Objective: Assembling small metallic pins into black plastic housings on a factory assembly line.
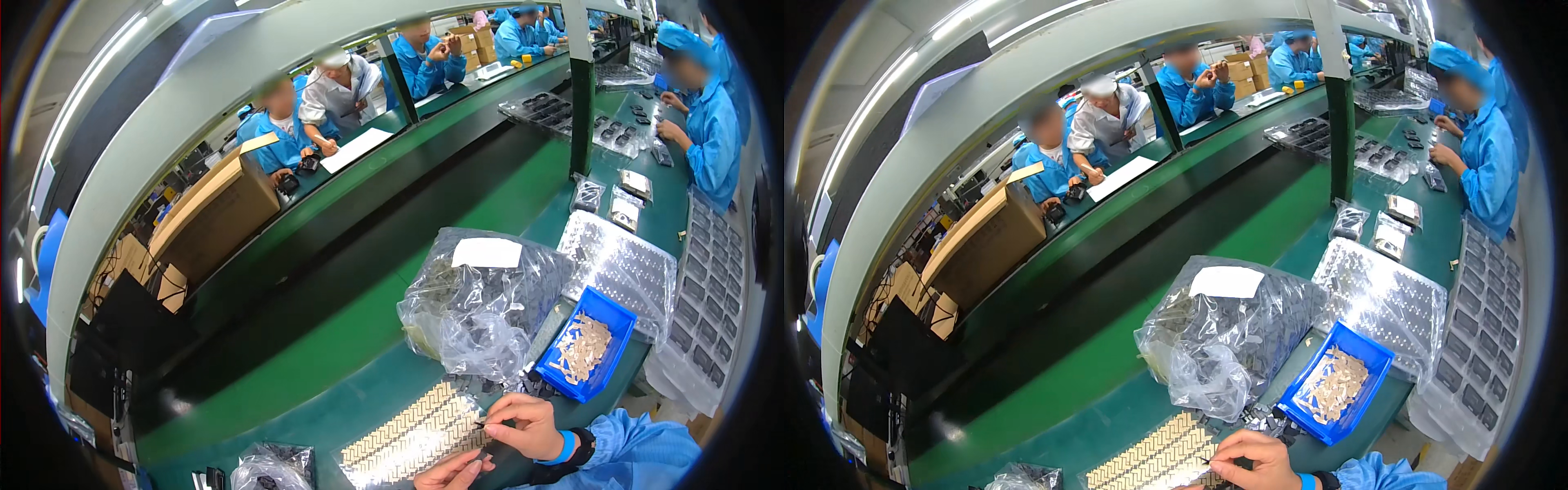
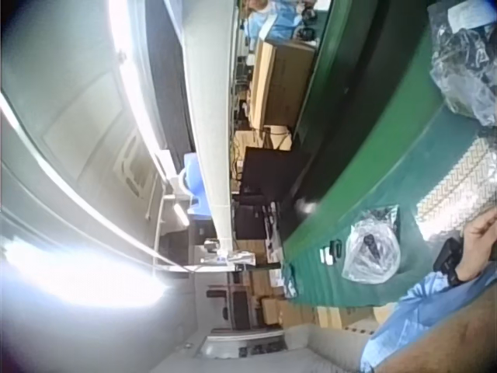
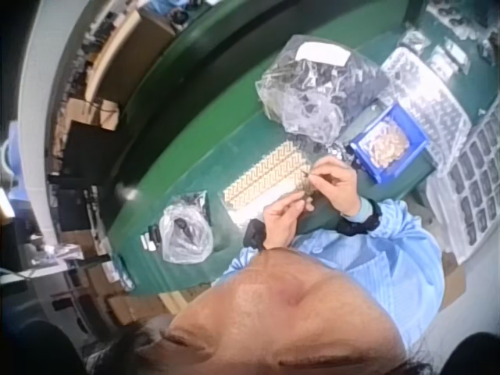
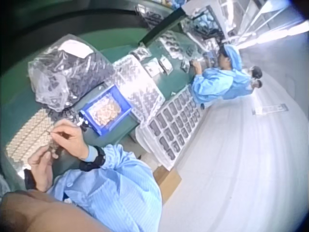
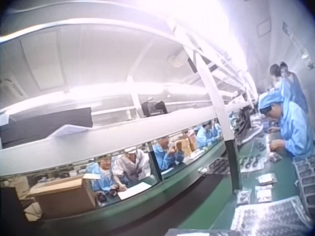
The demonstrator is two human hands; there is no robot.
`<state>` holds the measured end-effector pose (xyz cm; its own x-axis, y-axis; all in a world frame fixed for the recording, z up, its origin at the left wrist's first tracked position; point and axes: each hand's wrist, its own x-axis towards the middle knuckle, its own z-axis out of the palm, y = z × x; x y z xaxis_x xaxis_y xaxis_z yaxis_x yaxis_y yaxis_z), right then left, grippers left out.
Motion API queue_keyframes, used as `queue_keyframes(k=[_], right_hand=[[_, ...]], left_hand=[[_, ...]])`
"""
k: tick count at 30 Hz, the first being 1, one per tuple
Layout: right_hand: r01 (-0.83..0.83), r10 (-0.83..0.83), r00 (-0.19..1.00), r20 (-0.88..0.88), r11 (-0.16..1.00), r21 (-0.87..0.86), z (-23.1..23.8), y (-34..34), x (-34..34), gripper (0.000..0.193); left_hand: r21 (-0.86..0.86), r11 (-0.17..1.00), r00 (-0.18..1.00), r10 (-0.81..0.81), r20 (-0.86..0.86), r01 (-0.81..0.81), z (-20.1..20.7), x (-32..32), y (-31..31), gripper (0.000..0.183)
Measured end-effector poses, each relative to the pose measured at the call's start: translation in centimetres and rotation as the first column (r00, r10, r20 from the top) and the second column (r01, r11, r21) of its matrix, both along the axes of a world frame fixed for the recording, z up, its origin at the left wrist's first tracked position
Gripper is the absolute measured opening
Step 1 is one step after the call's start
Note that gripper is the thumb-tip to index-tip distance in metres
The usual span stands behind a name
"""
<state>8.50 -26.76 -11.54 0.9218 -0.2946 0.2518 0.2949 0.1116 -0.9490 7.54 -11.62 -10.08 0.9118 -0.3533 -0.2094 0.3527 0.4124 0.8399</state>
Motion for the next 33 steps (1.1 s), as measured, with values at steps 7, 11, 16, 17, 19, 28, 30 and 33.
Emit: queue_keyframes(k=[7,11,16,17,19,28,30,33], right_hand=[[0.005,-0.006,0.999,0.047,1.0,0.013,-0.4,0.0,0.1,0.008],[-0.013,0.013,1.0,0.007,0.998,0.059,-0.8,-0.1,0.0,0.008],[0.017,0.009,0.996,-0.084,0.951,0.308,-0.3,0.2,-0.7,0.006],[0.016,0.021,0.995,-0.102,0.936,0.35,-0.2,0.1,-0.6,0.006],[0.016,0.055,0.989,-0.138,0.884,0.468,0.0,0.0,-0.8,0.007],[-0.192,0.283,0.956,-0.078,0.803,0.564,3.7,1.2,-1.7,0.009],[-0.199,0.284,0.955,-0.087,0.83,0.52,3.3,1.4,-1.8,0.01],[-0.239,0.284,0.959,-0.021,0.843,0.481,3.5,1.6,-2.1,0.01]], left_hand=[[-0.007,1.0,0.999,-0.021,0.025,0.022,0.3,-0.3,0.0,0.022],[0.015,0.999,0.999,-0.03,0.022,0.03,0.3,-0.7,0.0,0.022],[0.08,0.997,0.996,-0.003,0.089,-0.004,0.3,-1.6,0.0,0.021],[0.098,0.995,0.995,-0.012,0.095,0.002,0.4,-1.5,0.0,0.021],[0.086,0.996,0.995,-0.009,0.097,0.0,0.5,-1.1,-0.1,0.021],[0.001,0.995,0.97,0.097,0.222,-0.099,0.7,-0.4,0.1,0.024],[-0.012,0.993,0.972,0.116,0.205,-0.115,1.0,-0.4,-0.1,0.024],[-0.013,0.994,0.977,0.113,0.181,-0.113,1.6,-0.8,-0.1,0.024]])
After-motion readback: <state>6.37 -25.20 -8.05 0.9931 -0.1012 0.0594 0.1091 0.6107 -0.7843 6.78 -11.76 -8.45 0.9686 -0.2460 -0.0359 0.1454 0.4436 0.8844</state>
